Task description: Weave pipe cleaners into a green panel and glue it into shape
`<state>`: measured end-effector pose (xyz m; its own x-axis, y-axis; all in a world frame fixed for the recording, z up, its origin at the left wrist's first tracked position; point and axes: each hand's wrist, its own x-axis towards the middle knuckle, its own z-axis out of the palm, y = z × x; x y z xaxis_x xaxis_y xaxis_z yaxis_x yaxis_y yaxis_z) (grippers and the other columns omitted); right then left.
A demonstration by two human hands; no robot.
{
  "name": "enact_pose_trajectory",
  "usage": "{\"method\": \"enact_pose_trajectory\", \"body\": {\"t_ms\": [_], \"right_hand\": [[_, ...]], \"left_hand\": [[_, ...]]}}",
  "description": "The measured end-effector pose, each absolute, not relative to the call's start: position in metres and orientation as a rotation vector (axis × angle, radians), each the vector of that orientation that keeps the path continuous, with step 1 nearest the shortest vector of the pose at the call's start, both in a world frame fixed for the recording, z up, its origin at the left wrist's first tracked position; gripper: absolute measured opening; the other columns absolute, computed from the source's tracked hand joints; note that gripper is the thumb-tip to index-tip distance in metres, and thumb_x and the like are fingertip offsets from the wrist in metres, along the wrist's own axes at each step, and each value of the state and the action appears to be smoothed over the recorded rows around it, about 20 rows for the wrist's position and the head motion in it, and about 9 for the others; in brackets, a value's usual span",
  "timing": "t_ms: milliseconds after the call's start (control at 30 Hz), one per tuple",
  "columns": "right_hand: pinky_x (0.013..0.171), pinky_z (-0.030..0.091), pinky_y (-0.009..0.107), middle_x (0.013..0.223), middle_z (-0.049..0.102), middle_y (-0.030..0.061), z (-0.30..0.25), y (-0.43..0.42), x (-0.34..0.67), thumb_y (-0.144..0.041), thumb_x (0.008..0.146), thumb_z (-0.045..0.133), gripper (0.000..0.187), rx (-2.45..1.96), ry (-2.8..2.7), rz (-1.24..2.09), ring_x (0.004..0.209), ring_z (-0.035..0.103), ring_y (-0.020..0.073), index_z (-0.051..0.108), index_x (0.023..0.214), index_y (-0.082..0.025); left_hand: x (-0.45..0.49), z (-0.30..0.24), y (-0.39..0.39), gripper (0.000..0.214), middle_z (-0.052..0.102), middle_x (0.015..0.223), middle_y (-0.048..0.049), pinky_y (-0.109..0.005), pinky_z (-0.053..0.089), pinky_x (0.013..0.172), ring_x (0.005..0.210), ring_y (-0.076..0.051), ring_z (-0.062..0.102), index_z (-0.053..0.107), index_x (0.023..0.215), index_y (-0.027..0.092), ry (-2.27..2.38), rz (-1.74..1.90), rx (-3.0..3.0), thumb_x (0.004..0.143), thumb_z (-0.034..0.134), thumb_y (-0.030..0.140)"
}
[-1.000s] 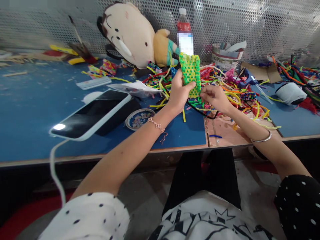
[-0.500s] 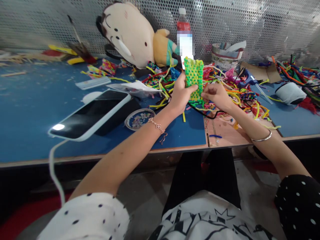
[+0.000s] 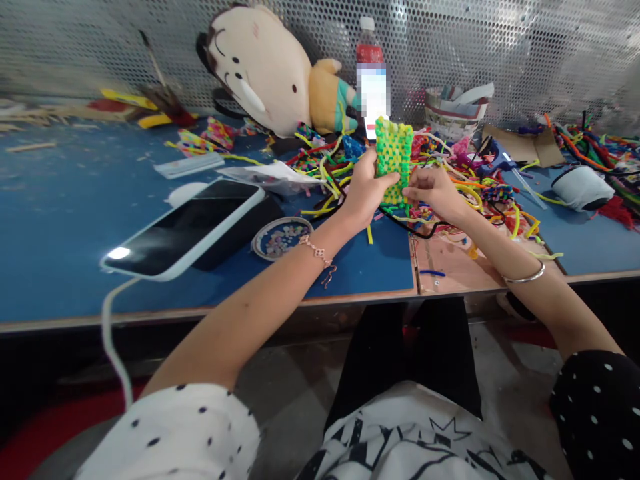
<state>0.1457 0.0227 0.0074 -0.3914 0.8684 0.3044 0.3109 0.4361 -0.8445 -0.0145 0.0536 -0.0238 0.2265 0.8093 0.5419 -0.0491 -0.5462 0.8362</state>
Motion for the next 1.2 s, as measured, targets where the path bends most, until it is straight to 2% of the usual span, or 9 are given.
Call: {"method": "enact_pose_trajectory", "body": {"t_ms": [200,367,533,633,767,933,1033,1200], "right_hand": [[0.05,0.036,0.023,0.051,0.049,-0.0042,0.009,0.021,0.145,-0.023,0.078,0.066,0.03,-1.036,-1.943,0.881,0.049,0.043,0.0078,0.045,0.057,-0.019],[0.051,0.035,0.023,0.051,0.047,-0.0046,0.006,0.022,0.144,-0.017,0.08,0.061,0.03,-1.035,-1.934,0.847,0.05,0.042,0.0068,0.042,0.057,-0.019],[0.054,0.035,0.023,0.057,0.045,-0.0052,0.005,0.024,0.144,-0.02,0.08,0.061,0.023,-0.956,-1.795,0.864,0.055,0.043,0.0075,0.045,0.064,-0.019],[0.056,0.035,0.023,0.06,0.043,-0.0058,0.007,0.022,0.145,-0.024,0.08,0.063,0.025,-0.937,-1.806,0.884,0.056,0.042,0.0075,0.042,0.066,-0.019],[0.056,0.035,0.023,0.059,0.038,-0.0066,0.009,0.02,0.146,-0.03,0.079,0.066,0.033,-0.932,-1.823,0.912,0.057,0.04,0.0071,0.039,0.063,-0.02],[0.054,0.036,0.022,0.058,0.039,-0.0063,0.008,0.025,0.145,-0.026,0.078,0.066,0.028,-0.915,-1.526,1.063,0.054,0.04,0.0073,0.043,0.063,-0.019],[0.052,0.037,0.022,0.057,0.039,-0.0069,0.007,0.029,0.146,-0.023,0.077,0.067,0.028,-0.89,-1.321,1.124,0.051,0.038,0.0066,0.043,0.061,-0.019],[0.05,0.037,0.019,0.053,0.036,-0.0078,0.008,0.03,0.148,-0.024,0.076,0.07,0.03,-0.868,-1.212,1.174,0.049,0.038,0.0054,0.045,0.059,-0.019]], "left_hand": [[-0.014,-0.026,0.053,0.035,0.065,0.114,-0.0061,-0.049,0.045,0.103,0.119,-0.028,0.057,0.053,0.112,0.02,0.741,1.429,1.715,0.078,0.062,0.024],[-0.014,-0.027,0.055,0.038,0.062,0.119,-0.0059,-0.054,0.04,0.107,0.127,-0.03,0.051,0.052,0.114,0.021,0.7,1.362,1.676,0.078,0.061,0.019],[-0.014,-0.022,0.05,0.04,0.063,0.119,-0.0055,-0.054,0.039,0.109,0.132,-0.03,0.046,0.051,0.116,0.022,0.666,1.312,1.639,0.077,0.059,0.018],[-0.012,-0.018,0.044,0.04,0.063,0.118,-0.0067,-0.054,0.04,0.108,0.131,-0.03,0.047,0.05,0.118,0.02,0.657,1.265,1.621,0.078,0.056,0.017],[-0.011,-0.015,0.04,0.04,0.064,0.117,-0.0081,-0.053,0.046,0.104,0.125,-0.029,0.053,0.049,0.117,0.019,0.644,1.228,1.596,0.078,0.056,0.017],[-0.014,-0.018,0.043,0.048,0.064,0.114,-0.0054,-0.047,0.052,0.097,0.117,-0.027,0.059,0.047,0.121,0.025,0.648,1.297,1.692,0.075,0.061,0.02],[-0.016,-0.019,0.045,0.055,0.065,0.109,-0.0037,-0.04,0.056,0.091,0.105,-0.023,0.065,0.047,0.122,0.028,0.635,1.337,1.762,0.071,0.063,0.017],[-0.015,-0.014,0.04,0.034,0.066,0.083,-0.0004,-0.031,0.059,0.072,0.081,-0.018,0.069,0.058,0.105,0.022,0.727,1.39,1.878,0.072,0.062,0.014]]}}
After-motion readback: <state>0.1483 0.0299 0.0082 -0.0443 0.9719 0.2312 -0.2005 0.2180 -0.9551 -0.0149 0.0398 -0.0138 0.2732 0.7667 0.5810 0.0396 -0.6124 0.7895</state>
